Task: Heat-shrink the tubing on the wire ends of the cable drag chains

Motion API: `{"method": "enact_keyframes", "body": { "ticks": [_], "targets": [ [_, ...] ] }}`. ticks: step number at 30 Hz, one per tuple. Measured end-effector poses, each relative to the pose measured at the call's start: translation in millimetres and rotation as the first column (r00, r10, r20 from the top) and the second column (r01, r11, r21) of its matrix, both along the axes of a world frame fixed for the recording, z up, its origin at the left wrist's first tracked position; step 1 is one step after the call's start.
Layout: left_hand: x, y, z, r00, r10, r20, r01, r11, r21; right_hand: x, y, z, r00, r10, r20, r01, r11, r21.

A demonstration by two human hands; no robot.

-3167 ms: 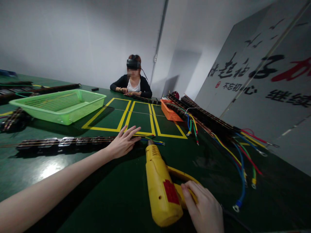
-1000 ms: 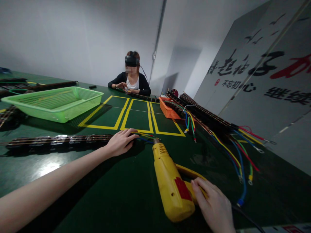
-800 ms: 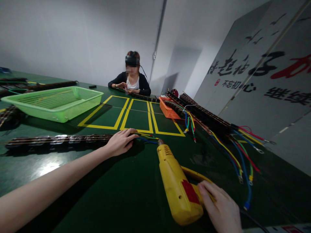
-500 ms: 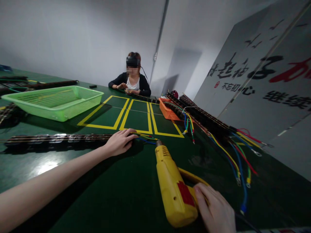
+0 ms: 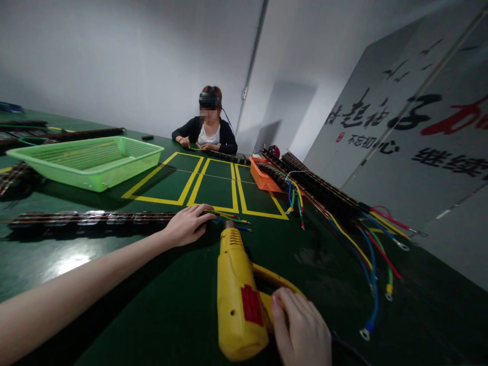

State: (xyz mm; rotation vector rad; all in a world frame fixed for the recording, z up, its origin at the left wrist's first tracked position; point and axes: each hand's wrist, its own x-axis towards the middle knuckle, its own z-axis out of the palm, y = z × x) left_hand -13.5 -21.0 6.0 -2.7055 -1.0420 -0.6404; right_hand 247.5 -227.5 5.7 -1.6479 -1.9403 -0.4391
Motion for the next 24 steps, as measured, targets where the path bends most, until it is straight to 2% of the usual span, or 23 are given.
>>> {"method": "enact_keyframes", "body": {
  "ticks": [3,6,11,14,16,17,24],
  "targets": [
    [0,0,-0.2,1.000,-0.004,0.004,0.004,1.000,-0.010,-21,2,-8.0,0.998,-0.042,-0.052,0.041,0.999,-0.012],
    [0,1,-0.3,1.000,-0.002,0.014,0.002,1.000,-0.014,-39,2,-13.5,0.997,-0.025,-0.072,0.024,0.999,-0.022],
    [1,0,0.6,1.000,-0.001,0.027,0.002,1.000,-0.018,-49,-1,-10.0,0.995,0.017,-0.102,-0.026,0.996,-0.085],
    [1,0,1.3,1.000,0.002,0.023,-0.002,1.000,-0.013,-47,1,-2.9,0.978,0.175,-0.115,-0.184,0.981,-0.067],
    [1,-1,1.4,1.000,-0.001,0.026,0.001,1.000,-0.010,-49,4,2.2,0.957,0.284,-0.061,-0.287,0.956,-0.053],
    [2,-1,1.4,1.000,-0.002,0.028,0.002,1.000,-0.011,-51,5,4.4,0.953,0.301,-0.034,-0.302,0.951,-0.061],
    [0,0,-0.2,1.000,-0.005,0.017,0.005,1.000,-0.009,-59,8,11.0,0.978,0.205,-0.035,-0.207,0.951,-0.227]
  ]
}}
